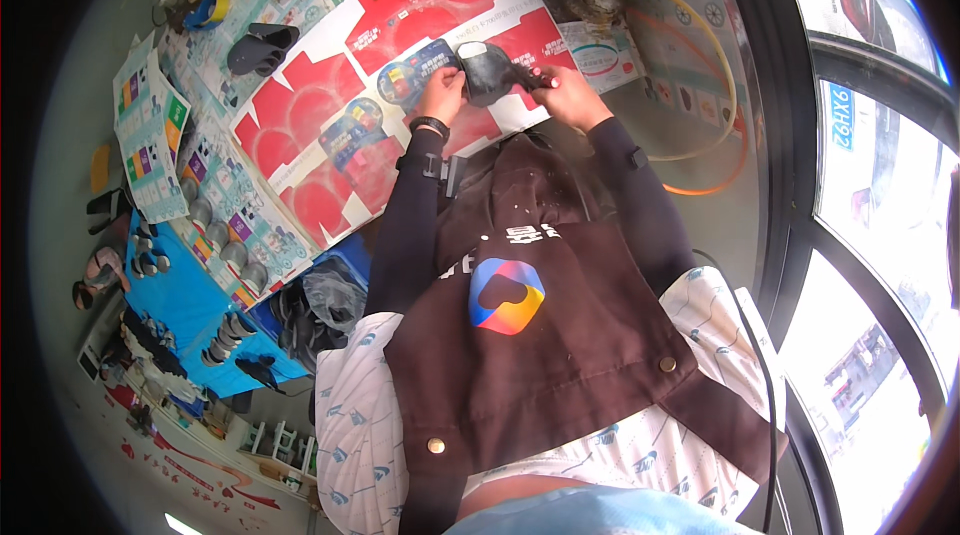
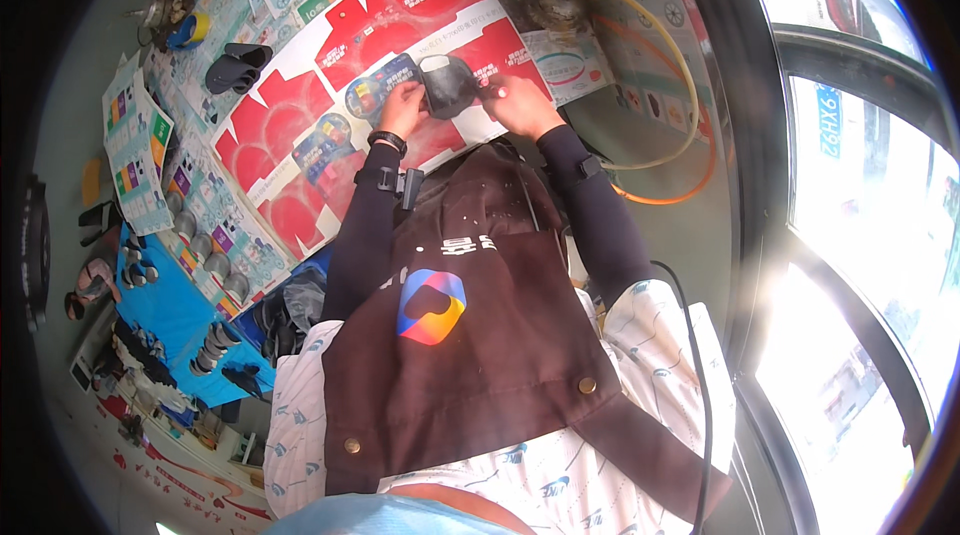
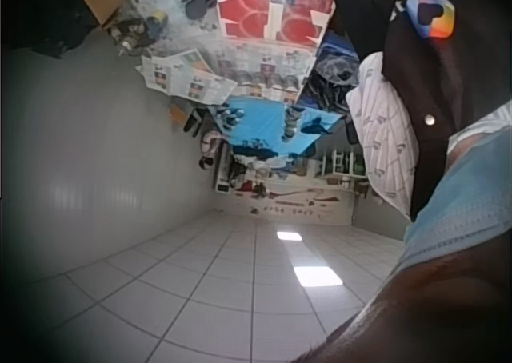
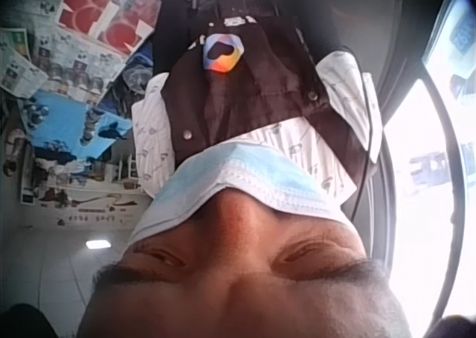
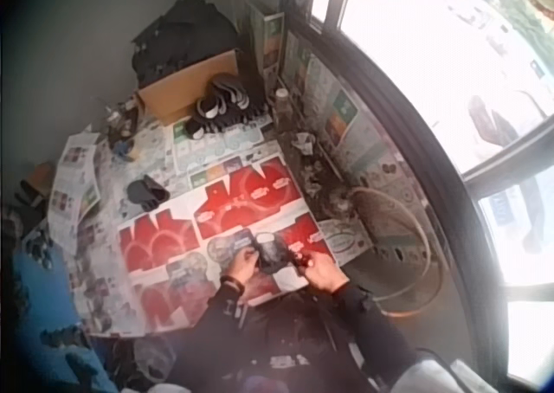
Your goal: Apply adhesive or sealant to shoe components using a specialized applicator tool.
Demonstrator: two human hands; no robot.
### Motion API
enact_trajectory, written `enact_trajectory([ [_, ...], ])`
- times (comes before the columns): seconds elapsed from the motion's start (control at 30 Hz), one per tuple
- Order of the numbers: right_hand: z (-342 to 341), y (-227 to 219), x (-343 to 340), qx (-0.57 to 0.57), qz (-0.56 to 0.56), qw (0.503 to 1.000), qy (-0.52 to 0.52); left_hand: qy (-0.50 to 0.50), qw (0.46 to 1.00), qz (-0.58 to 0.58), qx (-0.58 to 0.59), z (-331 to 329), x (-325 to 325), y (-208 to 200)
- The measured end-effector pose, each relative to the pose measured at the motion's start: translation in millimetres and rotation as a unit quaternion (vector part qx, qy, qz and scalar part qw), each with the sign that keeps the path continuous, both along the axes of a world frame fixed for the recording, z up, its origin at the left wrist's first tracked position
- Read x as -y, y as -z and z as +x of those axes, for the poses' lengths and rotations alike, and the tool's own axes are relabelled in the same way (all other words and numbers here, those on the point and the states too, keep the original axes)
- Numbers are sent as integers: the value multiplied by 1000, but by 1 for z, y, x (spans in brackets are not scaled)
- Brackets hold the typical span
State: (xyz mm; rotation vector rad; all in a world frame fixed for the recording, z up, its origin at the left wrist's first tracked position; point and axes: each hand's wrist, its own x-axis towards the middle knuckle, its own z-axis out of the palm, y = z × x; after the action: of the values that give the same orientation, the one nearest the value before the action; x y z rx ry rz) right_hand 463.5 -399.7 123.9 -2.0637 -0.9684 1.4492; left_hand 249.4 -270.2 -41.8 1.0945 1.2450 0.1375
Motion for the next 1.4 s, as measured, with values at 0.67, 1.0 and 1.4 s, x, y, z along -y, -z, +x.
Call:
enact_trajectory([
  [0.67,-4,18,20,62,19,998,4,-9,1000,-7,-1,13,6,-22],
  [1.0,0,19,22,135,7,991,-19,24,999,26,-16,19,7,-26],
  [1.4,-1,13,-5,-142,2,987,76,94,959,220,-151,1,-2,15],
])
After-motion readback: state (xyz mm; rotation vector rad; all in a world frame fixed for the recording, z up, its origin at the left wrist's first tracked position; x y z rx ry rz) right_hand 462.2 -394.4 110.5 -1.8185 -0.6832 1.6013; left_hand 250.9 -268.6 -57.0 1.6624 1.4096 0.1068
